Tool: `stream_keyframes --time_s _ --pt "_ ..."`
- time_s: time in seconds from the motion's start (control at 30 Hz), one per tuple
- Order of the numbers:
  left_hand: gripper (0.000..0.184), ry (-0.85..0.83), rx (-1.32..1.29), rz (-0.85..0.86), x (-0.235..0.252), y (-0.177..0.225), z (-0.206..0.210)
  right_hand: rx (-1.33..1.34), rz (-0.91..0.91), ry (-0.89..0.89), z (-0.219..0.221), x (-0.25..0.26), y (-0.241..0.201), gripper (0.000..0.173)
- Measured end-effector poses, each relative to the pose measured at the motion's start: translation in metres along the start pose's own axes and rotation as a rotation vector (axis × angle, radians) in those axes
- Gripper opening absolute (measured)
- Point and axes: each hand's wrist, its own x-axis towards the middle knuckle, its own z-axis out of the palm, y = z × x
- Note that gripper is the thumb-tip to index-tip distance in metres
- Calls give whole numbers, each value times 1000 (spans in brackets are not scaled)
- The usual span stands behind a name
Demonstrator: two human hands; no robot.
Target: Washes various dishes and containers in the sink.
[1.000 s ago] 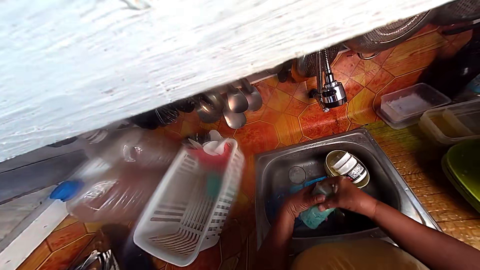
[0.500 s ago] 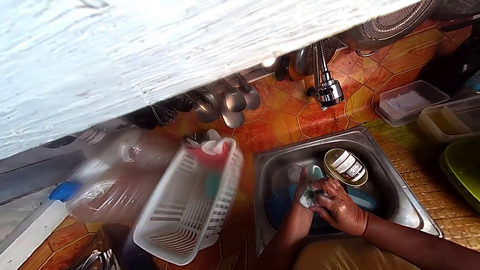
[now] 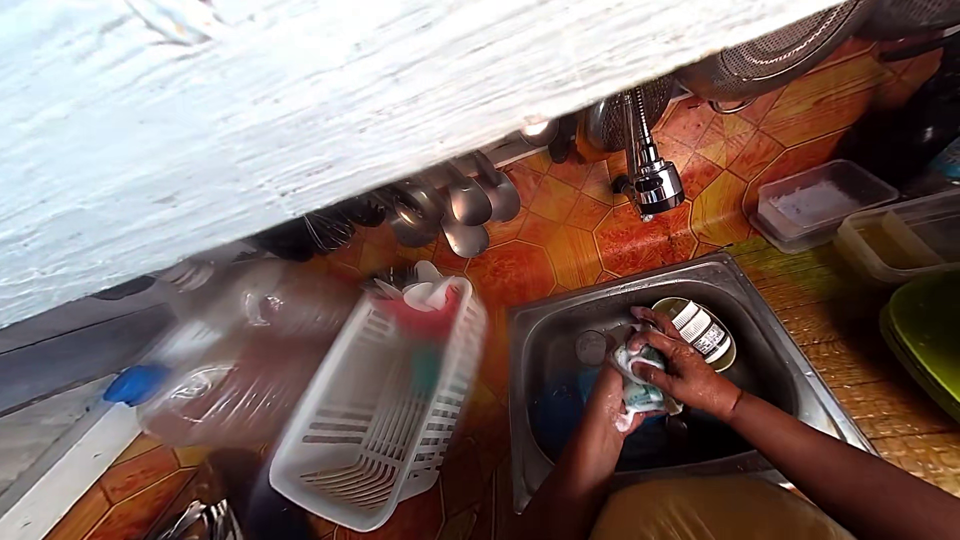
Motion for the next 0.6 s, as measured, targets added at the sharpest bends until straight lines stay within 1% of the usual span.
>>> stream_keyframes --time_s 0.07,0.13,0.17,0.2,0.23,0.27,0.3,0.33,0.37,0.4,0.43,0.47,0.5,0.53,0.57,0.6 --pt "58 -49 42 7 0 -4 -4 140 29 17 0 4 3 29" --pt "51 -141 56 17 -2 -7 -11 355 68 106 -4 9 14 17" --pt "43 -212 49 27 -4 -7 -14 466 110 165 -6 11 19 12" --pt "43 -270 53 35 -5 -5 -17 529 173 226 -6 13 22 10" --pt "53 -287 83 49 -6 -5 -17 518 227 250 -6 15 22 11" --pt "67 -263 154 73 -6 -7 -17 429 247 222 -5 15 20 15" --pt "82 -207 282 110 -5 -9 -16 248 238 159 -4 15 14 20" --pt "95 -128 453 161 -3 -11 -14 0 234 76 -2 17 4 27" --pt "95 -44 669 236 -1 -15 -11 -261 233 -10 2 20 -10 34" --pt "88 34 881 342 3 -21 -9 -460 220 -77 8 23 -23 38" --pt "84 81 1009 471 5 -28 -10 -564 191 -106 14 23 -30 39" --pt "85 93 1012 585 8 -33 -12 -555 135 -78 16 22 -29 36" --pt "91 74 914 621 10 -34 -13 -420 78 -14 14 23 -21 30" --pt "100 21 737 571 8 -32 -13 -165 45 58 10 23 -12 23" --pt "105 -59 492 480 3 -27 -13 153 51 112 5 23 -4 19" --pt "97 -152 258 385 -3 -22 -14 454 97 176 1 22 0 18"
